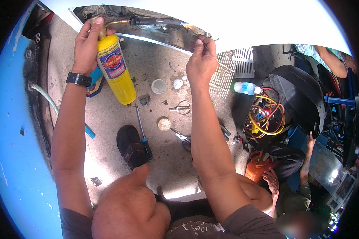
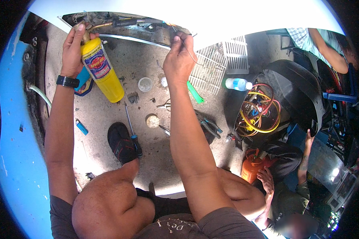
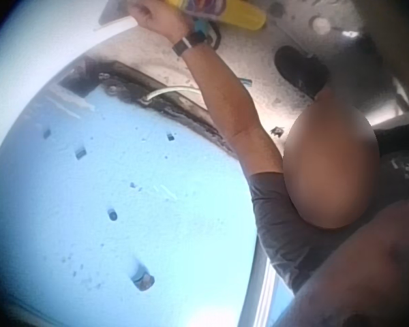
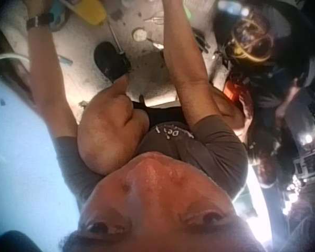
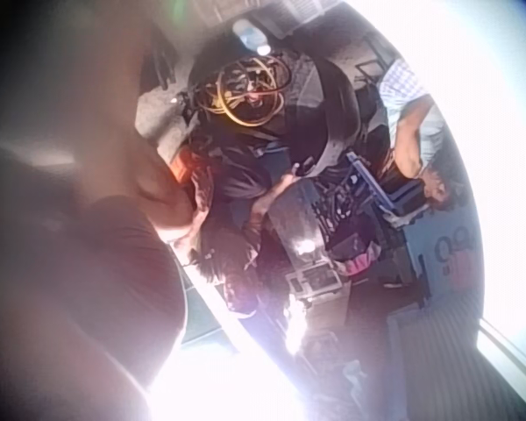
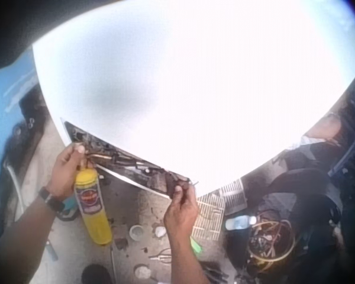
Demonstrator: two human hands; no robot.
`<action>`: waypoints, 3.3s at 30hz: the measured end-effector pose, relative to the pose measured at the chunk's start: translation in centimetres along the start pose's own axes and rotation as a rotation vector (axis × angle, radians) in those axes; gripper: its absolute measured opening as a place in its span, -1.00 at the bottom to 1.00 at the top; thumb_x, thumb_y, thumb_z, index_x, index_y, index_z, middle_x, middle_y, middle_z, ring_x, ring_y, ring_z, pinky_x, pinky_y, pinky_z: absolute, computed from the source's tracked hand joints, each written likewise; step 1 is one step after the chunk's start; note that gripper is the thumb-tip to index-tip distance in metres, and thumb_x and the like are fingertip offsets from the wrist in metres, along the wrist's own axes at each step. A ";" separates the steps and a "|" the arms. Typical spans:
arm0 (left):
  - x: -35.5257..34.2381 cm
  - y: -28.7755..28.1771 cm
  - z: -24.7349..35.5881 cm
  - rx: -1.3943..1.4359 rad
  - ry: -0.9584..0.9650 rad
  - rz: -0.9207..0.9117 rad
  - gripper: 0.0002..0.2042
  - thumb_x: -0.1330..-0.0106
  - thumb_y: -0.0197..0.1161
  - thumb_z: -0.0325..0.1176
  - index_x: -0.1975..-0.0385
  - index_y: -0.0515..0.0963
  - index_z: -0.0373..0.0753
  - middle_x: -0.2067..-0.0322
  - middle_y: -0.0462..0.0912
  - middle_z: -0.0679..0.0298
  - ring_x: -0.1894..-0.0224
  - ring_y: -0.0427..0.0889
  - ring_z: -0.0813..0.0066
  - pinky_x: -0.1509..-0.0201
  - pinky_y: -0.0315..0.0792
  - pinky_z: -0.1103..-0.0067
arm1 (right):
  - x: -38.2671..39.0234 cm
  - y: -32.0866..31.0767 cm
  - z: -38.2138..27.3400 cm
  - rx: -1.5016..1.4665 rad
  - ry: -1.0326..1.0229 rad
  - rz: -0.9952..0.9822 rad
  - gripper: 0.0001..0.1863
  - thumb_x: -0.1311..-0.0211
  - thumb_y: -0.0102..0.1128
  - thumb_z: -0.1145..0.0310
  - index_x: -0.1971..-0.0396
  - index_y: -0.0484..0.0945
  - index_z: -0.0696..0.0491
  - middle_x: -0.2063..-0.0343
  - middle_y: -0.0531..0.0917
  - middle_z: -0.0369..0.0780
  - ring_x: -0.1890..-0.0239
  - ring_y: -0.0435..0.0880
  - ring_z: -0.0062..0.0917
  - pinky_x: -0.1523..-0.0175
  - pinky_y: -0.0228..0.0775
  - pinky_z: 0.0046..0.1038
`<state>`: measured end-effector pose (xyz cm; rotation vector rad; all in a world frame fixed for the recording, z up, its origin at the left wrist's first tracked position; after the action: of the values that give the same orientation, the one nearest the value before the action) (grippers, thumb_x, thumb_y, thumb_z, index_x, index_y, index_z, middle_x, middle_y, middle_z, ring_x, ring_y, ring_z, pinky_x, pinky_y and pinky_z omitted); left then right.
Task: The person uses a blowtorch to heat a copper pipe and applies a brazing rod to join or seal a connection inside the lower service area of an appliance.
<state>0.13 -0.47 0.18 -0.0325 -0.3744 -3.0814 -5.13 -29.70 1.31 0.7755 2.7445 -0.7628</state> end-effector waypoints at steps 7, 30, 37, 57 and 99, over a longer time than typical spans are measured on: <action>0.1 -0.1 0.1 0.016 -0.002 0.013 -0.58 -0.40 0.25 0.04 0.02 0.50 -0.20 0.28 0.73 0.16 0.23 0.74 0.46 0.15 0.64 0.57 | 0.2 0.0 -0.4 -0.018 -0.011 0.005 -0.84 -0.50 0.02 0.37 0.13 0.51 0.14 0.34 0.74 -0.06 0.29 0.75 -0.38 0.17 0.55 -0.37; 0.1 -0.4 0.0 0.059 -0.027 -0.009 -0.65 -0.46 0.19 -0.07 -0.01 0.52 -0.23 0.31 0.69 0.23 0.13 0.71 0.41 0.05 0.62 0.53 | -0.2 0.2 -0.1 -0.018 0.055 -0.045 -0.82 -0.52 -0.02 0.44 0.10 0.49 0.24 0.21 0.72 -0.12 0.18 0.70 -0.56 0.06 0.57 -0.52; 0.0 -0.1 0.1 0.023 -0.024 -0.005 -0.58 -0.42 0.22 0.04 -0.02 0.51 -0.19 0.29 0.72 0.19 0.20 0.73 0.46 0.11 0.63 0.56 | -0.4 -0.1 -0.1 -0.031 0.066 -0.064 -0.81 -0.52 -0.01 0.42 0.10 0.49 0.23 0.22 0.72 -0.13 0.19 0.70 -0.57 0.06 0.57 -0.52; 0.1 -0.1 0.2 0.034 -0.027 -0.003 -0.62 -0.45 0.21 -0.04 -0.02 0.52 -0.22 0.31 0.70 0.24 0.10 0.72 0.40 0.04 0.63 0.53 | -0.6 0.2 0.1 -0.039 0.005 -0.032 -0.81 -0.51 0.02 0.34 0.12 0.50 0.14 0.29 0.75 -0.04 0.21 0.77 -0.34 0.12 0.56 -0.37; -0.3 -0.1 -0.1 0.045 -0.018 -0.024 -0.64 -0.42 0.24 -0.04 0.01 0.53 -0.18 0.28 0.73 0.22 0.19 0.73 0.48 0.10 0.62 0.58 | 3.3 5.2 5.9 -1.725 0.965 0.380 -0.70 -0.58 -0.16 0.22 0.07 0.47 0.13 0.19 0.67 -0.20 0.11 0.67 -0.39 -0.03 0.67 -0.39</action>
<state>0.45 -0.39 0.06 -0.0544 -0.4480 -3.0971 -4.96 -27.56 -6.89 1.0812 2.2666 2.1866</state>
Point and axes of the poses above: each hand's wrist, its own x-axis away from the middle knuckle, its own y-axis out of the palm, z = x × y, the point moved 1 cm from there along -x, towards the middle knuckle
